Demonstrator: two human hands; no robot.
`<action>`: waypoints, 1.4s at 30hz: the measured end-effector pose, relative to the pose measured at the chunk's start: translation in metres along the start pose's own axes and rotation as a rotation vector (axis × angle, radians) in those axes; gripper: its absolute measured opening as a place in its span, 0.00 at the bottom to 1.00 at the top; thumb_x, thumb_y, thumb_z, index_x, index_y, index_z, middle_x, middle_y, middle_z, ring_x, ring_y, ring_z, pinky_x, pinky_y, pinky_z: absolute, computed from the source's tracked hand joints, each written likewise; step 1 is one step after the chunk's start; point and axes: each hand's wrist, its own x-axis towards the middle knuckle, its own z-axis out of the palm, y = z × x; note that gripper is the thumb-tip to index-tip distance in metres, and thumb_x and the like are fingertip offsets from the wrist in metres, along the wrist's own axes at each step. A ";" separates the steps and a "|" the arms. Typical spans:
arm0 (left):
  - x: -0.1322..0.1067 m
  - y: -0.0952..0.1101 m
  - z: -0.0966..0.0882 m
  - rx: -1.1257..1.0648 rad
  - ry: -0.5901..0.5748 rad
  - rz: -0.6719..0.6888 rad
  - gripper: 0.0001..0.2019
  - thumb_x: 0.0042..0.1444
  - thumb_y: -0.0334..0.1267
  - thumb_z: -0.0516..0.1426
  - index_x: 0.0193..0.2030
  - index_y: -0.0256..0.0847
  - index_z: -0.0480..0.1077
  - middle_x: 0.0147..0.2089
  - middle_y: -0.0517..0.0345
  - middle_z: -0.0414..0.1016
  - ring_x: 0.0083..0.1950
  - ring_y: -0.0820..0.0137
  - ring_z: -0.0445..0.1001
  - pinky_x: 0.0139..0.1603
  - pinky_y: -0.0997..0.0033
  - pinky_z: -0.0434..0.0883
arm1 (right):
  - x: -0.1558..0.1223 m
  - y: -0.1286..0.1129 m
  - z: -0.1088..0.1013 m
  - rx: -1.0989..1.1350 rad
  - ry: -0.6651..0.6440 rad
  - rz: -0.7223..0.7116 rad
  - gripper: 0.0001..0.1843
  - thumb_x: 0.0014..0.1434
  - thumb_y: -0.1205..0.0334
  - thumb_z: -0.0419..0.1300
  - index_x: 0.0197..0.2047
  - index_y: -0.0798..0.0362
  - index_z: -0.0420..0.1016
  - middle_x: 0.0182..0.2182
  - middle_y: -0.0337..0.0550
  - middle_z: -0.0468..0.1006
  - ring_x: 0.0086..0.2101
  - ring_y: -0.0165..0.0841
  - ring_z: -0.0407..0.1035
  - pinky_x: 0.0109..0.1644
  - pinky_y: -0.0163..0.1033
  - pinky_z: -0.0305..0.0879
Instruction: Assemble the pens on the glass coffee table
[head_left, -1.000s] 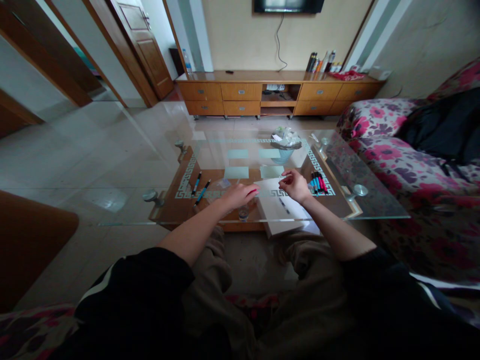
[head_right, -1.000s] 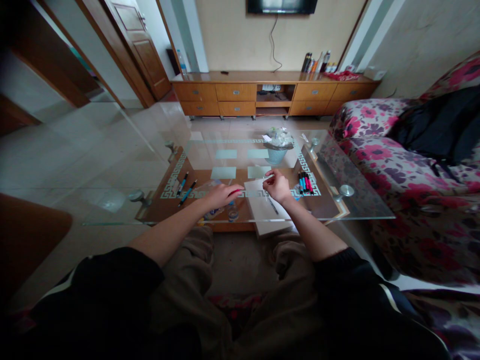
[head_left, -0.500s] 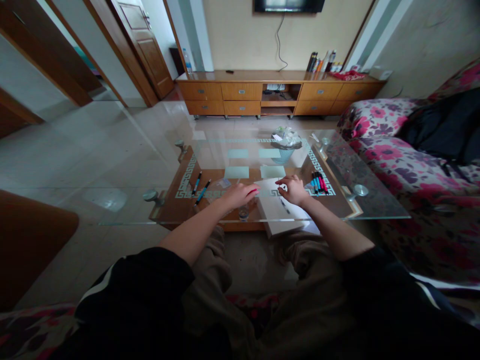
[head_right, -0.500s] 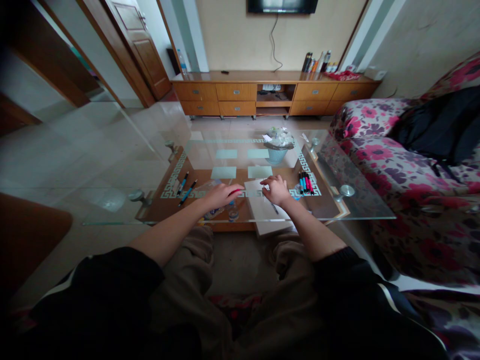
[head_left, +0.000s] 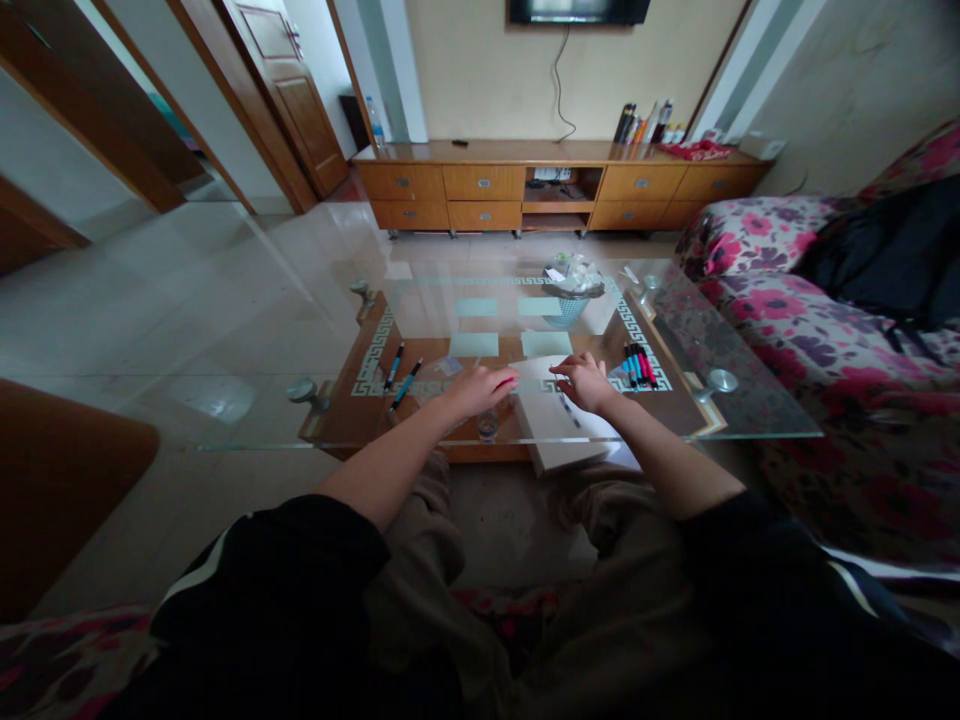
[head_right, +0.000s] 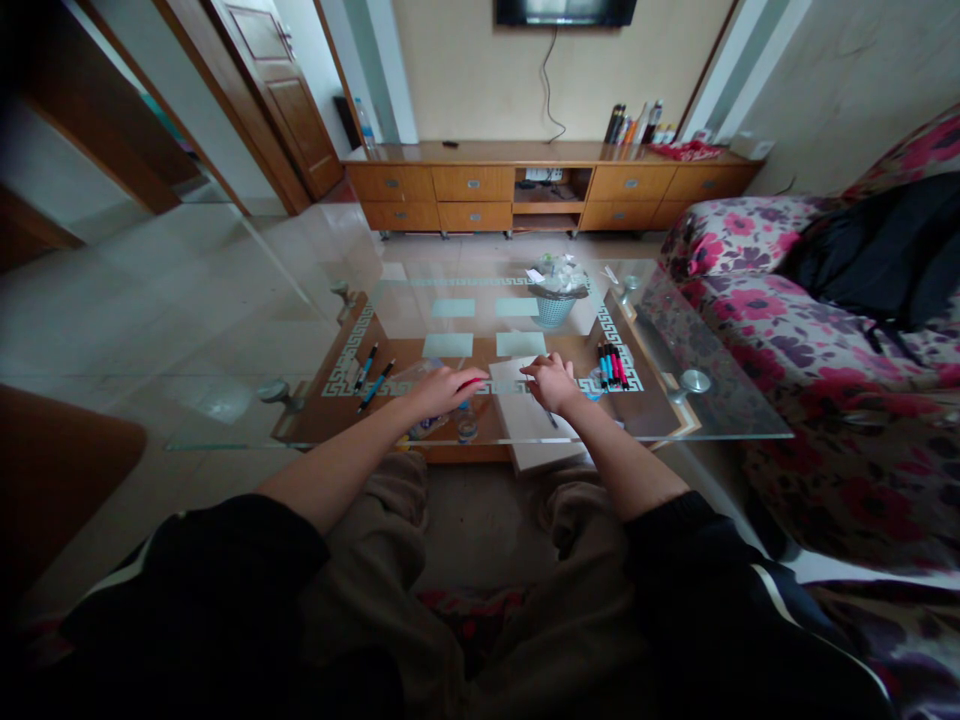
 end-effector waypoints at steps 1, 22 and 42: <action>0.000 0.000 0.000 0.001 -0.002 0.001 0.19 0.73 0.49 0.48 0.61 0.50 0.74 0.51 0.55 0.83 0.48 0.64 0.82 0.49 0.69 0.74 | 0.000 0.000 0.000 0.002 -0.002 0.000 0.21 0.67 0.59 0.57 0.60 0.48 0.79 0.56 0.56 0.76 0.55 0.54 0.61 0.54 0.56 0.57; 0.018 0.008 0.012 -1.363 0.070 -0.530 0.18 0.70 0.53 0.52 0.48 0.36 0.66 0.32 0.49 0.81 0.32 0.64 0.82 0.34 0.69 0.75 | -0.001 -0.057 -0.022 0.421 0.262 -0.436 0.14 0.59 0.69 0.61 0.49 0.52 0.71 0.40 0.47 0.74 0.41 0.40 0.69 0.46 0.41 0.64; 0.013 0.008 0.008 -1.569 -0.060 -0.593 0.11 0.56 0.38 0.67 0.42 0.34 0.78 0.44 0.43 0.83 0.42 0.66 0.82 0.52 0.65 0.74 | -0.005 -0.067 -0.021 0.549 0.301 -0.466 0.13 0.64 0.70 0.60 0.50 0.51 0.80 0.39 0.45 0.79 0.36 0.35 0.72 0.42 0.39 0.68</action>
